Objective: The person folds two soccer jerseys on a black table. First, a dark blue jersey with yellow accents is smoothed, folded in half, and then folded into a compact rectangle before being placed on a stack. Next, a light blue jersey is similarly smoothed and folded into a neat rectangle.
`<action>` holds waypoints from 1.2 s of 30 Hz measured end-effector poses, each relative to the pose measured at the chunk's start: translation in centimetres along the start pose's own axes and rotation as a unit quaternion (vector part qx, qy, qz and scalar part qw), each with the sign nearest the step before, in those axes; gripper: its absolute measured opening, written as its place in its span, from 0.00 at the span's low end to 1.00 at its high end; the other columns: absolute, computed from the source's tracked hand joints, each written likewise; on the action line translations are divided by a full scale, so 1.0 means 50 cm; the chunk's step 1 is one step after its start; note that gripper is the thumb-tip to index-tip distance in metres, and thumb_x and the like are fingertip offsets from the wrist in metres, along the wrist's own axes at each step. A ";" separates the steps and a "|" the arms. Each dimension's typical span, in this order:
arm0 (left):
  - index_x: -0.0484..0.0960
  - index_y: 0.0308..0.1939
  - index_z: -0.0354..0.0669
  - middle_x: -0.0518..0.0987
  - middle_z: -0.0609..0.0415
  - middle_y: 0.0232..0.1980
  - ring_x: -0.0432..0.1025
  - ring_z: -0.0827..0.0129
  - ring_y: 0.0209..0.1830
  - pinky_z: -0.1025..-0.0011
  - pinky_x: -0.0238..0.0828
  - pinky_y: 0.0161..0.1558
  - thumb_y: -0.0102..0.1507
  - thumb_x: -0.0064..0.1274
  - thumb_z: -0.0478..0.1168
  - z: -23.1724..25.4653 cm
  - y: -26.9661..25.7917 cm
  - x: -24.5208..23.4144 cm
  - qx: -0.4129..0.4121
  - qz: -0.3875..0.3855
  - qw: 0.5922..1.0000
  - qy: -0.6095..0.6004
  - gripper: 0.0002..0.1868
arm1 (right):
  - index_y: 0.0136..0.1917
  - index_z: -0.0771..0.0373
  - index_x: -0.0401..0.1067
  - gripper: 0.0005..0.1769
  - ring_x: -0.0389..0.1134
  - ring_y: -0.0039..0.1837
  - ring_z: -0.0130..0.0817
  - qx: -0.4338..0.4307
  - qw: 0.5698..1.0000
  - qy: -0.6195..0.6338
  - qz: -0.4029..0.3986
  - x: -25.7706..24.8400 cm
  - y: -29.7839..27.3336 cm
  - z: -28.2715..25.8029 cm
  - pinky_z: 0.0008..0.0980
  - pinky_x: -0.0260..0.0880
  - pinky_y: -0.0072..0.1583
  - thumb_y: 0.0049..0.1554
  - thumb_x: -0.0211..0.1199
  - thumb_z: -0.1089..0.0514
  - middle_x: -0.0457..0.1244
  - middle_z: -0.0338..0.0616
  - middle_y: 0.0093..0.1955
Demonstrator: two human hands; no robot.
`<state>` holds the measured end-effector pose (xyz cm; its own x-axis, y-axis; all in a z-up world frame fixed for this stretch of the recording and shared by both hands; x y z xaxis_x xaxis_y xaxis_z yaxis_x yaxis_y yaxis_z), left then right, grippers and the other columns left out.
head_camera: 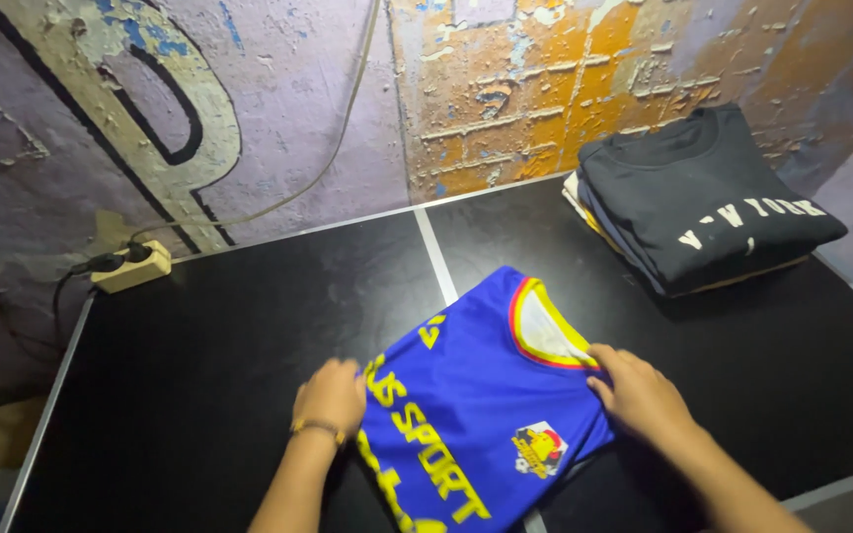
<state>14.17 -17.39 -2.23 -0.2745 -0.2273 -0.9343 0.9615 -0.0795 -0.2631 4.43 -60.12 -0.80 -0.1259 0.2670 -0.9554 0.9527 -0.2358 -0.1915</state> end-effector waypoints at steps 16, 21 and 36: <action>0.81 0.59 0.47 0.83 0.46 0.59 0.74 0.52 0.64 0.54 0.71 0.64 0.65 0.52 0.55 -0.217 -0.256 0.009 -0.192 0.028 0.946 -0.258 0.24 | 0.62 0.42 0.70 0.27 0.68 0.62 0.40 -0.431 0.883 -0.106 0.152 0.024 0.131 -0.510 0.50 0.64 0.63 0.50 0.71 0.45 0.68 0.35 0.53; 0.80 0.65 0.48 0.84 0.49 0.60 0.73 0.59 0.67 0.57 0.69 0.68 0.69 0.46 0.60 -0.194 -0.081 -0.018 -0.159 0.076 0.940 -0.293 0.29 | 0.53 0.55 0.72 0.28 0.74 0.57 0.55 -0.041 0.975 0.205 0.074 0.017 0.234 -0.282 0.53 0.73 0.55 0.51 0.72 0.34 0.72 0.51 0.46; 0.77 0.48 0.46 0.82 0.48 0.51 0.76 0.53 0.59 0.57 0.75 0.57 0.66 0.54 0.47 -0.210 0.010 -0.039 -0.174 0.168 0.899 -0.366 0.12 | 0.42 0.61 0.74 0.13 0.74 0.50 0.51 0.029 0.962 0.271 0.004 0.037 0.208 -0.292 0.43 0.73 0.49 0.60 0.56 0.51 0.69 0.55 0.39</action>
<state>15.36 -6.78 -3.06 0.2183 -0.7697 -0.5999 0.9033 0.3920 -0.1743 18.12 -48.44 -1.29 0.0589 0.7098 -0.7019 0.9341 -0.2873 -0.2121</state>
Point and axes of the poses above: each hand's wrist, its own y-axis towards the middle knuckle, its own x-axis out of the palm, z = x × y, the point moved 10 cm from there along y, towards the middle knuckle
